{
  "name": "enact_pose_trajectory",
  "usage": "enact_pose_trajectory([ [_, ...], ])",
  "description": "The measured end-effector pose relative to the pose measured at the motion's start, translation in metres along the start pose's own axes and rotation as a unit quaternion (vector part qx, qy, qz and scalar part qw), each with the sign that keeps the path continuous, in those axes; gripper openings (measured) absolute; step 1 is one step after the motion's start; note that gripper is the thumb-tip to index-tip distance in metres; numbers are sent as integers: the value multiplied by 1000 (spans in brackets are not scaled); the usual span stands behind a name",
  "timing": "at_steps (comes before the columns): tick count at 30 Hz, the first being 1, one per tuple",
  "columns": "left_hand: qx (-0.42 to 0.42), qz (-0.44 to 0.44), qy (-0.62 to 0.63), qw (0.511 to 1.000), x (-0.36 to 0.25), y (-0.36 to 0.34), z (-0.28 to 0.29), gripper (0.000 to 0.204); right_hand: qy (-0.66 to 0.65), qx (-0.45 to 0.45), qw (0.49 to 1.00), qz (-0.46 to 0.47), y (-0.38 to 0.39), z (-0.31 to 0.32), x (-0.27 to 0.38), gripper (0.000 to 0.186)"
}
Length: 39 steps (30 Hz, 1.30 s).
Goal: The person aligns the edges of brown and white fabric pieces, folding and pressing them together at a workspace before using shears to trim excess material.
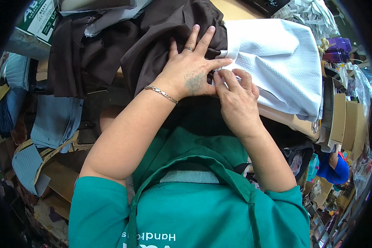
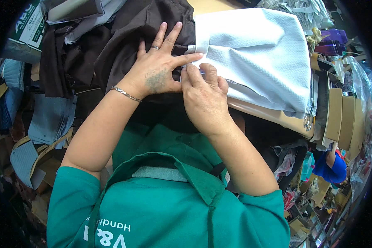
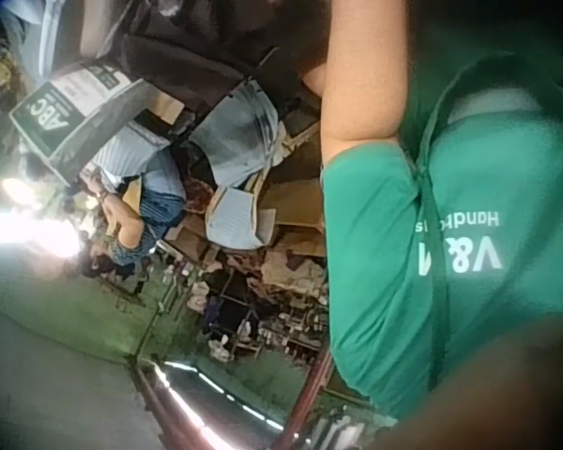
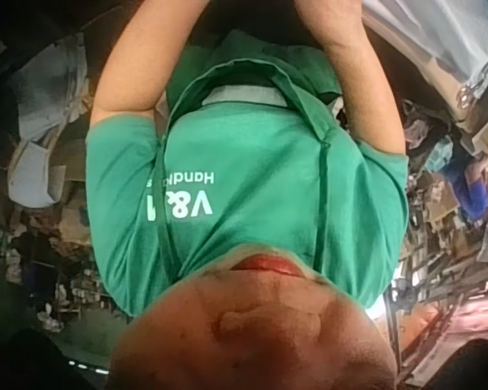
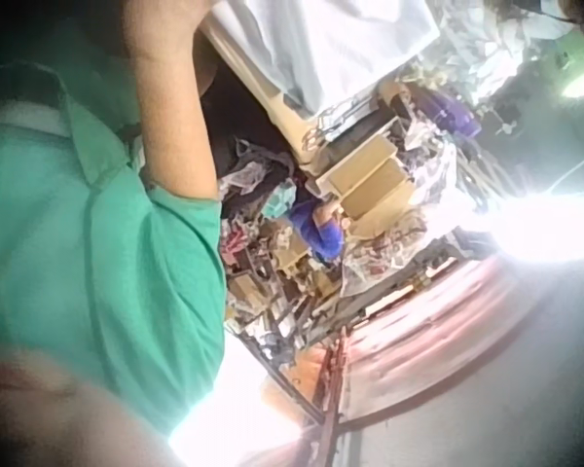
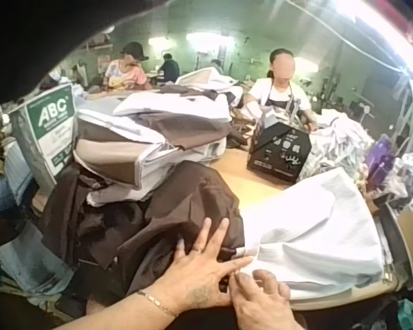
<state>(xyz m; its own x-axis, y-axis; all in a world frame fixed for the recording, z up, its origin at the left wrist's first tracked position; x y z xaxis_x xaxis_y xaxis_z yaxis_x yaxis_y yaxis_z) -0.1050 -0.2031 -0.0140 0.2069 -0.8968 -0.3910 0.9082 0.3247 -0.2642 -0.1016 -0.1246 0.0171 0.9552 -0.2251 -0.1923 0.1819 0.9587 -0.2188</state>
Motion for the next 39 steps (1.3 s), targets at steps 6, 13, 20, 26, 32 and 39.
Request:
enact_pose_trajectory([
  [6, -4, -3, -11, 1000, 0, 1, -1, 66, 13, -10, 1000, -2, 0, 0, 5, 37],
  [13, 17, -11, -12, 1000, -2, 2, 0, 67, 9, -24, 1000, -9, 16, 4, 13, 36],
  [20, 31, -2, -1, 1000, -1, 0, 2, 80, -88, -80, 992, -46, 11, 27, -19, 31],
  [26, 68, 4, 16, 998, -1, -1, -1, 88, -78, -70, 994, -31, -7, 7, -36, 22],
  [32, 76, 15, 9, 997, 6, -3, -6, 68, -50, -93, 994, 7, -7, 6, -28, 15],
  [39, 73, 7, -22, 997, 3, -3, -6, 55, 1, -111, 994, 3, 7, 11, -10, 18],
])
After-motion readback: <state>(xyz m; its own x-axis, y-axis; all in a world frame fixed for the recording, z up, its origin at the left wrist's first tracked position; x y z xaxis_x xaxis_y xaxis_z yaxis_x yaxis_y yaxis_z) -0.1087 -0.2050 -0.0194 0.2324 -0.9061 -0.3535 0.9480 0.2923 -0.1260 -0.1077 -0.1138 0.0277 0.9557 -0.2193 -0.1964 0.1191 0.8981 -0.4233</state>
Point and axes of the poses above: each hand's wrist, its own y-axis away from the middle knuckle, its own z-axis out of the back of the hand, x = y × z, the point moved 10 cm from there along -y, towards the middle knuckle, and after that the axes turned 3 degrees about y, right-handed, at the moved point
